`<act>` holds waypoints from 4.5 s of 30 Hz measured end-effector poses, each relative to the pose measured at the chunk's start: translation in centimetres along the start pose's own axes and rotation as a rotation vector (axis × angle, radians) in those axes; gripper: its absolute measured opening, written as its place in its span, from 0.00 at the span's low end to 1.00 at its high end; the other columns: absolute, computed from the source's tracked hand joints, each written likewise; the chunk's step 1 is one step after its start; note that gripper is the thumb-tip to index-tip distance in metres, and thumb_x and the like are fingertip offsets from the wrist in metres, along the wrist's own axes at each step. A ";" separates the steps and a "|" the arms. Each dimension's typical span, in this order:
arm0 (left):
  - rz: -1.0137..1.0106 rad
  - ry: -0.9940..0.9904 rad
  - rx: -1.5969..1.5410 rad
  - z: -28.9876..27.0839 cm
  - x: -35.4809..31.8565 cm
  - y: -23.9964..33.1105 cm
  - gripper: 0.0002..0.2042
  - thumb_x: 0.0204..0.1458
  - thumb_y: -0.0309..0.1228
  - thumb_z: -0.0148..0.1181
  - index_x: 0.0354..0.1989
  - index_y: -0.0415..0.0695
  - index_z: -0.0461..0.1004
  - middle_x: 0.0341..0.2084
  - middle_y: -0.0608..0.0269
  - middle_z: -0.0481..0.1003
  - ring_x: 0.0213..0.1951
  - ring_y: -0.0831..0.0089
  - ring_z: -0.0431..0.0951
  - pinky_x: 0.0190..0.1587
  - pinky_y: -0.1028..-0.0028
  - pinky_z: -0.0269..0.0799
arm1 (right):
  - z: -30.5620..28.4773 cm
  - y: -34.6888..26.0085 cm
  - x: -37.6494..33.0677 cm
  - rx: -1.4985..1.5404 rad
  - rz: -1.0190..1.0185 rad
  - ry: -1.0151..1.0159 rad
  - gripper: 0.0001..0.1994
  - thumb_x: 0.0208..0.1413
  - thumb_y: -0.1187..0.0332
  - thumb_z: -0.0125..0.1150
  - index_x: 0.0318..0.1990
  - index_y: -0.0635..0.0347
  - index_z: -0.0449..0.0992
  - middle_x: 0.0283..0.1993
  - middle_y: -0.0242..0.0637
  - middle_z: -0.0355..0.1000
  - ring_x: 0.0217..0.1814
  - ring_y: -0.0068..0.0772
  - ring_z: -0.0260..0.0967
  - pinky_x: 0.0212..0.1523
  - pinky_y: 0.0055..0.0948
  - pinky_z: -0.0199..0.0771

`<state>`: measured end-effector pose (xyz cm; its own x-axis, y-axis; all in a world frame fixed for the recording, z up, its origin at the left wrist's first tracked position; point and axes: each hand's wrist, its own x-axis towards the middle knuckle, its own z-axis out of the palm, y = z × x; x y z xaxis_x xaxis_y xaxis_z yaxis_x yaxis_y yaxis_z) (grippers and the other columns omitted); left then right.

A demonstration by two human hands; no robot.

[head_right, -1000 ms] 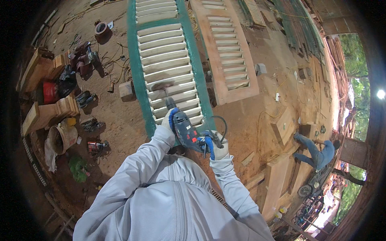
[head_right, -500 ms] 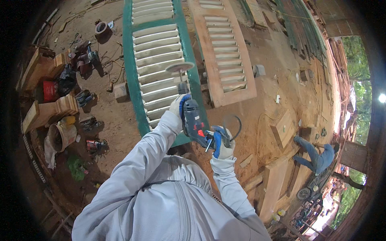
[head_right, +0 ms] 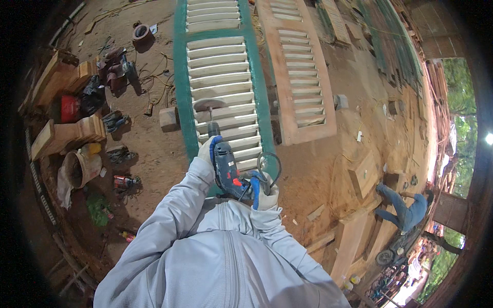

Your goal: The person uses a handheld electric sander to smooth the surface of a green wooden shutter with horizontal slats. They move the sander back and forth along the slats and frame, working methodically across the piece.

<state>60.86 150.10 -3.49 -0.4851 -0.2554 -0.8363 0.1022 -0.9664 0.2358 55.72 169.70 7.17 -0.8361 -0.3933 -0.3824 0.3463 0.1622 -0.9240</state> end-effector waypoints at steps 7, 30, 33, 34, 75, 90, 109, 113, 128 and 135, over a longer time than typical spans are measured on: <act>0.471 -0.149 0.342 -6.4 6.9 -3.8 0.07 0.57 0.39 0.58 0.30 0.52 0.75 0.22 0.67 0.77 0.23 0.70 0.76 0.28 0.69 0.75 | 2.4 -2.8 -2.4 -0.112 -0.006 -0.066 0.10 0.59 0.74 0.62 0.47 0.65 0.78 0.35 0.32 0.78 0.28 0.19 0.73 0.30 0.17 0.73; -0.193 -0.277 -0.045 5.0 4.3 -3.9 0.10 0.54 0.43 0.57 0.27 0.51 0.74 0.20 0.63 0.77 0.20 0.65 0.77 0.28 0.63 0.78 | -2.9 -2.7 1.5 -0.010 -0.077 0.094 0.10 0.60 0.75 0.61 0.48 0.64 0.79 0.39 0.34 0.79 0.30 0.17 0.71 0.31 0.18 0.70; -0.118 -0.266 0.095 6.8 5.3 -3.8 0.10 0.55 0.42 0.58 0.29 0.50 0.75 0.23 0.63 0.77 0.25 0.68 0.78 0.28 0.62 0.77 | -3.2 -2.4 1.6 0.080 -0.146 0.210 0.09 0.60 0.75 0.60 0.47 0.65 0.79 0.38 0.33 0.79 0.29 0.17 0.71 0.31 0.18 0.70; -0.071 -0.266 0.152 8.4 4.3 -3.4 0.10 0.55 0.42 0.58 0.30 0.50 0.76 0.23 0.64 0.77 0.25 0.68 0.78 0.28 0.63 0.77 | -3.4 -2.6 1.7 0.087 -0.145 0.228 0.09 0.60 0.76 0.60 0.47 0.65 0.78 0.38 0.34 0.78 0.29 0.18 0.71 0.31 0.18 0.71; 0.064 -0.023 0.095 -0.6 0.6 0.3 0.09 0.54 0.43 0.61 0.35 0.52 0.77 0.23 0.66 0.76 0.22 0.71 0.76 0.28 0.68 0.74 | 1.6 -1.0 -1.1 0.135 0.030 0.054 0.10 0.59 0.76 0.60 0.48 0.67 0.77 0.30 0.35 0.77 0.26 0.23 0.73 0.31 0.23 0.75; 0.139 -0.052 0.084 -1.8 0.7 1.2 0.07 0.56 0.40 0.61 0.35 0.53 0.77 0.24 0.68 0.77 0.24 0.73 0.77 0.28 0.69 0.74 | 2.0 1.0 -1.9 0.033 -0.040 0.056 0.09 0.62 0.77 0.57 0.49 0.65 0.77 0.31 0.34 0.77 0.29 0.22 0.73 0.33 0.22 0.74; 0.146 0.009 0.150 -2.7 1.9 1.5 0.11 0.50 0.40 0.67 0.36 0.48 0.79 0.24 0.66 0.77 0.24 0.71 0.76 0.29 0.69 0.74 | 2.2 2.8 -1.4 -0.001 -0.199 0.072 0.09 0.61 0.76 0.59 0.47 0.65 0.78 0.29 0.37 0.78 0.27 0.25 0.74 0.31 0.23 0.73; 0.059 -0.003 0.101 0.5 1.9 -0.3 0.11 0.50 0.41 0.67 0.34 0.48 0.77 0.23 0.64 0.77 0.21 0.70 0.76 0.27 0.67 0.74 | -0.6 0.7 0.6 0.093 -0.038 0.072 0.08 0.61 0.76 0.58 0.47 0.66 0.78 0.30 0.36 0.78 0.26 0.24 0.74 0.29 0.22 0.73; 0.043 -0.136 0.034 10.2 3.3 -2.9 0.08 0.52 0.40 0.62 0.32 0.52 0.76 0.19 0.67 0.75 0.19 0.68 0.76 0.25 0.67 0.74 | -3.5 -5.6 3.5 0.018 -0.161 0.102 0.09 0.61 0.75 0.58 0.47 0.69 0.77 0.26 0.37 0.76 0.26 0.26 0.73 0.33 0.25 0.75; 0.068 -0.144 0.011 7.3 3.5 -2.4 0.08 0.54 0.39 0.60 0.32 0.50 0.73 0.20 0.64 0.75 0.20 0.67 0.77 0.25 0.64 0.77 | -2.5 -5.4 2.4 0.102 -0.105 0.019 0.08 0.61 0.77 0.59 0.47 0.68 0.77 0.29 0.36 0.77 0.28 0.23 0.73 0.32 0.22 0.74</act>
<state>52.52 151.75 -3.38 -0.5967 -0.3125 -0.7391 0.1297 -0.9465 0.2955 50.79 170.18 11.26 -0.8776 -0.3860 -0.2842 0.2971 0.0273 -0.9545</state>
